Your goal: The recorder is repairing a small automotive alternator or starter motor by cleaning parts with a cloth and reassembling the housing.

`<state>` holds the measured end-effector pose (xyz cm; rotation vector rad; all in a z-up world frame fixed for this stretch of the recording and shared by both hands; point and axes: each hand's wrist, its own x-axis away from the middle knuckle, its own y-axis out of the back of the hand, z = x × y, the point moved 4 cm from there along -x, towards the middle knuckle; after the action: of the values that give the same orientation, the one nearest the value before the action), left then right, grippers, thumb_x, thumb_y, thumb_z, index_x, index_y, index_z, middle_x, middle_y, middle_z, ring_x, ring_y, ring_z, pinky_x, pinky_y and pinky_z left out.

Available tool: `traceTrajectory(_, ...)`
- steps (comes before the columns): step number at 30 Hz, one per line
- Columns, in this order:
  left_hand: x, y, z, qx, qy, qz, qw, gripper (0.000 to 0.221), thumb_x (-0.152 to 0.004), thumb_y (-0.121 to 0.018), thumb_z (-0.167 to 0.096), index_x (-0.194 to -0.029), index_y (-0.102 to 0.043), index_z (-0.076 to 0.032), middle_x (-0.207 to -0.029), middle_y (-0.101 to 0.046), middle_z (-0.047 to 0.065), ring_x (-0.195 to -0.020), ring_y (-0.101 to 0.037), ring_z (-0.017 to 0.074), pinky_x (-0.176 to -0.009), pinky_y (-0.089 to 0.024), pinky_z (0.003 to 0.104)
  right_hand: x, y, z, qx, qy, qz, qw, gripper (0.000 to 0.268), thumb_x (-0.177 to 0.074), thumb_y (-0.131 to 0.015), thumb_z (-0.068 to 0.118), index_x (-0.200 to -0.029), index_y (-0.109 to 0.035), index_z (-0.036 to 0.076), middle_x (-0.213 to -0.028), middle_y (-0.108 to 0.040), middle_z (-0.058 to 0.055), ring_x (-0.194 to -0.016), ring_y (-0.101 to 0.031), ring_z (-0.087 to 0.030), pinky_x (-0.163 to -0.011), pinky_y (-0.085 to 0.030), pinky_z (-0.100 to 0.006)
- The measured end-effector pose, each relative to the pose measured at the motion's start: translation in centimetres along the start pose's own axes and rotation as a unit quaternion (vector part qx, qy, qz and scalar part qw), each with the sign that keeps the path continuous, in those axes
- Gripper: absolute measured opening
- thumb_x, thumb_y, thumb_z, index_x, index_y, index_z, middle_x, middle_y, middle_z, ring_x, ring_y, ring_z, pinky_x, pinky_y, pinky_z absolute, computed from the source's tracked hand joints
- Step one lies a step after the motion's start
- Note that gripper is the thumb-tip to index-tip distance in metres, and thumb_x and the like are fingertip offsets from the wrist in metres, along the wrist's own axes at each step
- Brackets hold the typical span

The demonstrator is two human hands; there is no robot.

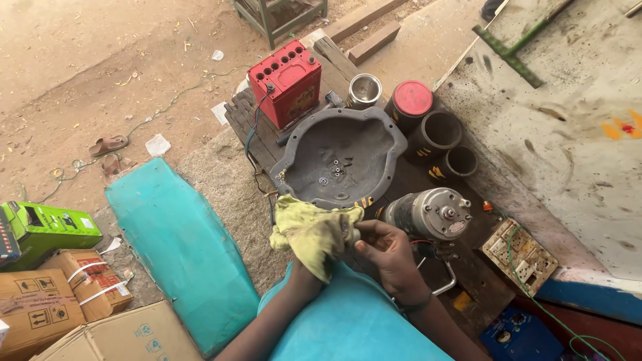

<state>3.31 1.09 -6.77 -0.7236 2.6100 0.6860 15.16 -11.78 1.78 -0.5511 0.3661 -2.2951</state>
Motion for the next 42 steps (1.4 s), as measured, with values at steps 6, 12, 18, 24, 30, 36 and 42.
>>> traceTrajectory(6, 1.5, 1.3, -0.2, 0.549, 0.336, -0.061, 0.763, 0.041, -0.099, -0.057, -0.011, -0.138, -0.054, -0.001, -0.133, -0.061, 0.015, -0.122, -0.06, 0.028, -0.107, -0.047, 0.046, 1.4, -4.9, 4.6, 0.36, 0.274, 0.023, 0.891, 0.042, -0.079, -0.074, -0.01, -0.12, -0.069, 0.003, -0.111, -0.069, -0.011, -0.101, -0.066, -0.02, -0.088, -0.055, -0.032)
traceTrajectory(12, -2.7, 3.8, -6.0, 0.807, 0.349, -0.105, 0.464, 0.06, -0.105, -0.033, -0.043, -0.143, -0.051, 0.0, -0.14, -0.06, 0.019, -0.126, -0.06, 0.034, -0.11, -0.047, 0.05, 2.0, -6.6, 6.2, 0.463, 0.458, -0.019, 0.759, 0.036, -0.087, -0.069, -0.01, -0.119, -0.067, 0.005, -0.116, -0.069, -0.012, -0.106, -0.069, -0.027, -0.093, -0.055, -0.035)
traceTrajectory(18, -0.4, 5.3, -3.9, 0.825, 0.271, -0.118, 0.482, 0.058, -0.101, -0.048, -0.046, -0.141, -0.052, -0.005, -0.139, -0.058, 0.019, -0.124, -0.06, 0.0387, -0.102, -0.049, 0.056, 0.5, -1.4, 2.1, 0.022, 0.157, 0.026, 0.987, 0.039, -0.095, -0.07, 0.0, -0.133, -0.06, 0.001, -0.115, -0.07, -0.014, -0.097, -0.068, -0.017, -0.085, -0.056, -0.033)
traceTrajectory(24, 1.5, 6.2, -3.9, 0.463, 0.189, -0.067, 0.863, 0.063, -0.091, -0.07, -0.005, -0.147, -0.041, -0.008, -0.143, -0.057, 0.015, -0.127, -0.062, 0.0299, -0.103, -0.056, 0.048, 1.3, -0.3, 1.4, 0.0, 0.127, 0.041, 0.991, 0.041, -0.095, -0.071, 0.001, -0.133, -0.055, 0.0, -0.114, -0.069, -0.011, -0.098, -0.067, -0.017, -0.083, -0.057, -0.031)
traceTrajectory(30, 4.0, 2.5, -0.4, 0.18, 0.138, 0.037, 0.973, 0.057, -0.094, -0.064, -0.005, -0.147, -0.045, -0.003, -0.145, -0.056, 0.016, -0.132, -0.056, 0.0297, -0.109, -0.045, 0.044, 2.7, -4.9, 6.2, 0.299, 0.329, -0.024, 0.895, 0.033, -0.091, -0.072, -0.002, -0.122, -0.062, 0.002, -0.121, -0.067, -0.011, -0.106, -0.068, -0.018, -0.087, -0.058, -0.029)
traceTrajectory(36, 0.3, 4.9, -5.4, 0.107, 0.195, 0.07, 0.972, 0.059, -0.087, -0.078, -0.025, -0.14, -0.06, -0.007, -0.137, -0.07, 0.009, -0.125, -0.071, 0.0191, -0.11, -0.054, 0.035, 3.1, -6.2, 8.1, 0.458, 0.472, -0.005, 0.753, 0.027, -0.093, -0.068, -0.008, -0.116, -0.066, 0.006, -0.12, -0.071, -0.014, -0.109, -0.073, -0.027, -0.093, -0.06, -0.034)
traceTrajectory(42, 2.0, 4.4, -4.1, -0.05, 0.097, 0.019, 0.994, 0.051, -0.089, -0.074, -0.04, -0.133, -0.063, -0.016, -0.132, -0.07, 0.006, -0.124, -0.067, 0.0217, -0.107, -0.053, 0.04, 2.5, -5.8, 8.1, 0.471, 0.478, 0.031, 0.741, 0.026, -0.091, -0.068, -0.006, -0.115, -0.067, 0.003, -0.118, -0.071, -0.015, -0.107, -0.074, -0.027, -0.092, -0.061, -0.035)
